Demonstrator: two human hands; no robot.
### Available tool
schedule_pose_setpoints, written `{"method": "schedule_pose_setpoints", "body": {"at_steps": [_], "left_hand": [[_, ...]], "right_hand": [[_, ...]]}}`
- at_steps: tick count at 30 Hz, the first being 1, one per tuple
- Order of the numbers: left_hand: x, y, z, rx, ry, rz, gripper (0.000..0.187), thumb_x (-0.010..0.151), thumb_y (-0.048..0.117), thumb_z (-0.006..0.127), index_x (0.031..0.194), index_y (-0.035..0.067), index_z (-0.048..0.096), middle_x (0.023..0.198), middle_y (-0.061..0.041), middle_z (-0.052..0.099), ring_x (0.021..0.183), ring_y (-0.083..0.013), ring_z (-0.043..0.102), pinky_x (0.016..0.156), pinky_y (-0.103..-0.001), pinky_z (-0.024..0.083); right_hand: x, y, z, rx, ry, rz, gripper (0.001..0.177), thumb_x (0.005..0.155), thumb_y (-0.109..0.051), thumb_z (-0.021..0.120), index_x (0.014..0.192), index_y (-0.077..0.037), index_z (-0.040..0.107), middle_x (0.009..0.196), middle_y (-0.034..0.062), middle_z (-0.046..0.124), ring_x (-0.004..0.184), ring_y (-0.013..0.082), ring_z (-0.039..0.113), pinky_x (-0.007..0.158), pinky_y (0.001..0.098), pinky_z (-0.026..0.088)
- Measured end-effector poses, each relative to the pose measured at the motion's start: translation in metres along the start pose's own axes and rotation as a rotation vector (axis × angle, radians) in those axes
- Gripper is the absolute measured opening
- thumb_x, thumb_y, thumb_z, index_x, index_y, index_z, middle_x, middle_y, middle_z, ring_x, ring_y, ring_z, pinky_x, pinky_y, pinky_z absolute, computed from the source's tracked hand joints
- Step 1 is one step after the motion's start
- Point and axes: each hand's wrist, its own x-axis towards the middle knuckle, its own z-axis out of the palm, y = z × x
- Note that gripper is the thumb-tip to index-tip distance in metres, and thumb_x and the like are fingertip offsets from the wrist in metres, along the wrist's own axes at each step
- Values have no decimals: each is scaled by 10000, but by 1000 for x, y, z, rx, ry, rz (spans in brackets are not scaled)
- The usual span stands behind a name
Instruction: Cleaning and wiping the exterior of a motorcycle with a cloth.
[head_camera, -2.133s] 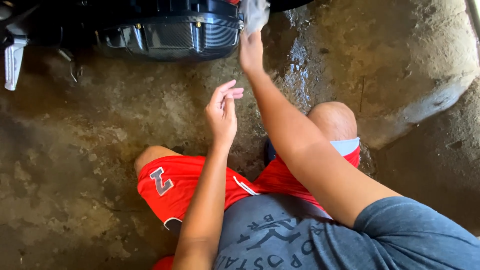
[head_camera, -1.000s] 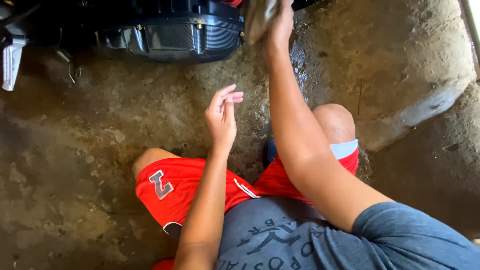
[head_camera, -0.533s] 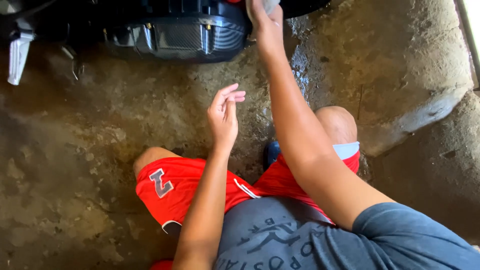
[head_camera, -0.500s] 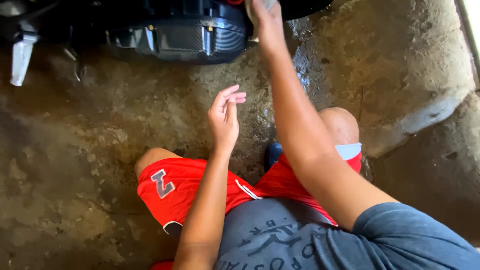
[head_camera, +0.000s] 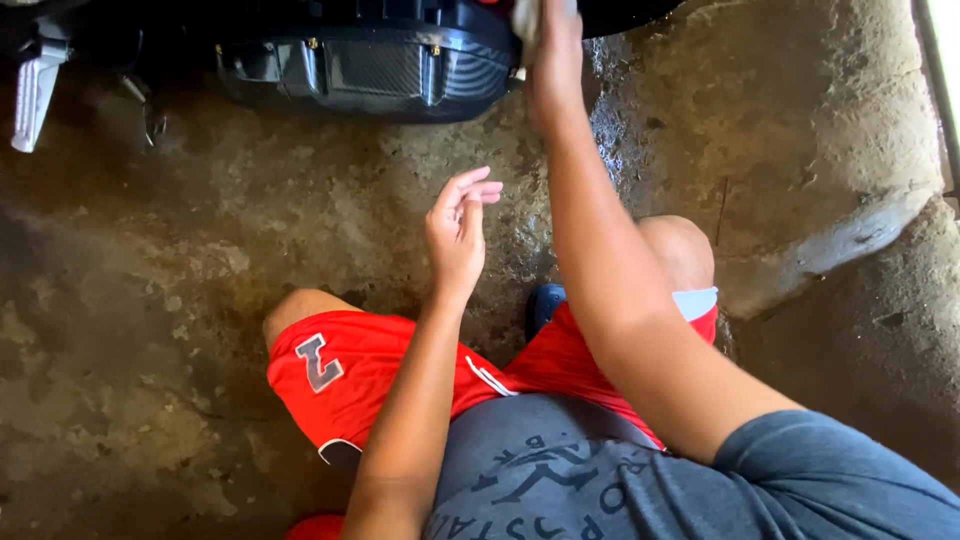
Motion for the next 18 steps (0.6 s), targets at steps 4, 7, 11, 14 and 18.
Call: {"method": "schedule_pose_setpoints", "body": {"at_steps": [4,7,11,14,18], "left_hand": [[3,-8,-3,-8,22,-9,264,1090,41,454,1278,-31,626,1093,-154,758,991,-182,722,926,-303,553],[5,-8,0,-23,29,-3,263,1090,40,460,1282,-30,625,1093,-152,754,992,-181,720,926,-304,555],[6,-2,-3,-12,29,4,264,1089,41,464,1281,-30,630,1093,-152,758,989,-187,721,931,-307,555],[1,-1,-4,-13,37,-4,270,1083,34,457,1281,-28,630,1092,-154,755,998,-187,724,929,-306,556],[-2,1,-4,-15,36,-15,261,1092,42,451,1272,-20,630,1091,-152,763,987,-180,731,913,-305,565]], "right_hand": [[-20,-9,-8,-233,90,-14,534,1041,-485,632,1169,30,573,1049,96,594,953,209,550,892,391,481],[-18,-21,-9,-330,261,-15,518,982,-482,604,1190,-8,594,1084,90,655,997,207,623,880,369,533],[-20,-43,12,74,61,-77,595,957,-516,626,1210,21,581,1101,136,636,1016,275,600,916,432,504],[-19,-19,6,-435,98,-55,673,985,-583,569,1200,53,614,1071,121,593,978,216,519,899,389,463],[-39,-29,20,-438,105,27,669,968,-588,551,1267,8,504,1212,133,623,1125,201,587,984,357,473]]}}
